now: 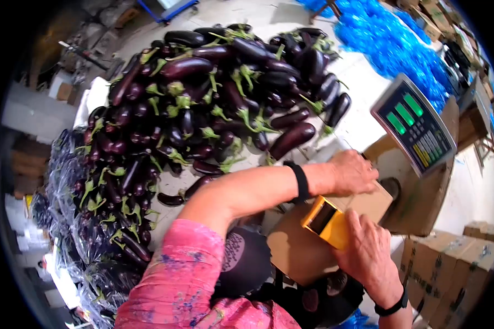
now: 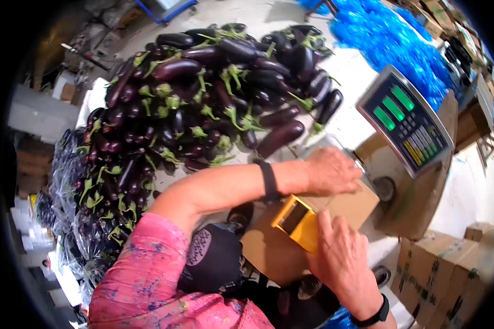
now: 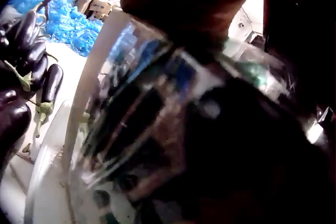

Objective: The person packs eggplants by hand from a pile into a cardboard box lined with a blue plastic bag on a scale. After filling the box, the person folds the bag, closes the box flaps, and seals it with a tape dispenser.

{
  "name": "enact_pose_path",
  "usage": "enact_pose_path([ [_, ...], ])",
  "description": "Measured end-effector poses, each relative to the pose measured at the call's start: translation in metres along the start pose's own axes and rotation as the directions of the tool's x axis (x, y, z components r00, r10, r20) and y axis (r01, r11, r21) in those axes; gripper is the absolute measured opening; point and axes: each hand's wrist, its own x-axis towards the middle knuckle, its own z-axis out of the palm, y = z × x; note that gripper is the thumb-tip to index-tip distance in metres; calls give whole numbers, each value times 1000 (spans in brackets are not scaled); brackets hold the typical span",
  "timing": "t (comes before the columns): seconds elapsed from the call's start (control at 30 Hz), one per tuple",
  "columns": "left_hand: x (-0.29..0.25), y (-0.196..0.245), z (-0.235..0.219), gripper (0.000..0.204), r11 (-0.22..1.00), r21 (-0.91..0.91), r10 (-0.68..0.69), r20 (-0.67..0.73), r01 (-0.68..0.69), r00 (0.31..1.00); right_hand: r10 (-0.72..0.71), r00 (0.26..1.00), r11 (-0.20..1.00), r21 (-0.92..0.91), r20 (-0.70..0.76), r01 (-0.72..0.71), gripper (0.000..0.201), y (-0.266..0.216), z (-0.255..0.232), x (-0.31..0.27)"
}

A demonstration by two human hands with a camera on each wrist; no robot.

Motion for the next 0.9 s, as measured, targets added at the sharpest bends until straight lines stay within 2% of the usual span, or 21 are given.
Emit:
enact_pose_path([
  [0.03,2,-1,2,37,1000,-25,-10,28,11,1000,-4,1000,1000,2,-29,4,60,1,2,-1],
  [0.1,0,-4,8,35,988,76,138,-46,-134,989,-15,998,1000,1,-65,15,58,6,2,-5],
  [0.13,3,-1,5,32,992,101,74,35,-77,997,-19,996,1000,22,-86,21,56,9,1,-7],
  [0.17,3,-2,5,30,994,72,83,-4,-82,997,-18,995,998,53,-96,24,53,14,1,-8],
  [0.2,4,3,-2,29,1000,26,14,-37,-13,999,-29,994,996,80,-108,38,50,18,0,-9],
  [0.33,4,7,-5,32,999,40,0,-35,1,999,-30,990,997,64,-136,39,47,23,1,-18],
  [0.5,2,5,-4,32,999,46,-26,-43,28,999,54,993,996,74,-109,-46,54,42,5,-46],
  [0.6,1,5,-5,31,998,52,-19,-43,21,999,83,988,996,51,-127,-77,54,62,20,-63],
  [0.9,2,1,-8,28,1000,7,1,-54,-1,999,144,968,978,179,-204,-108,53,142,98,-125],
])
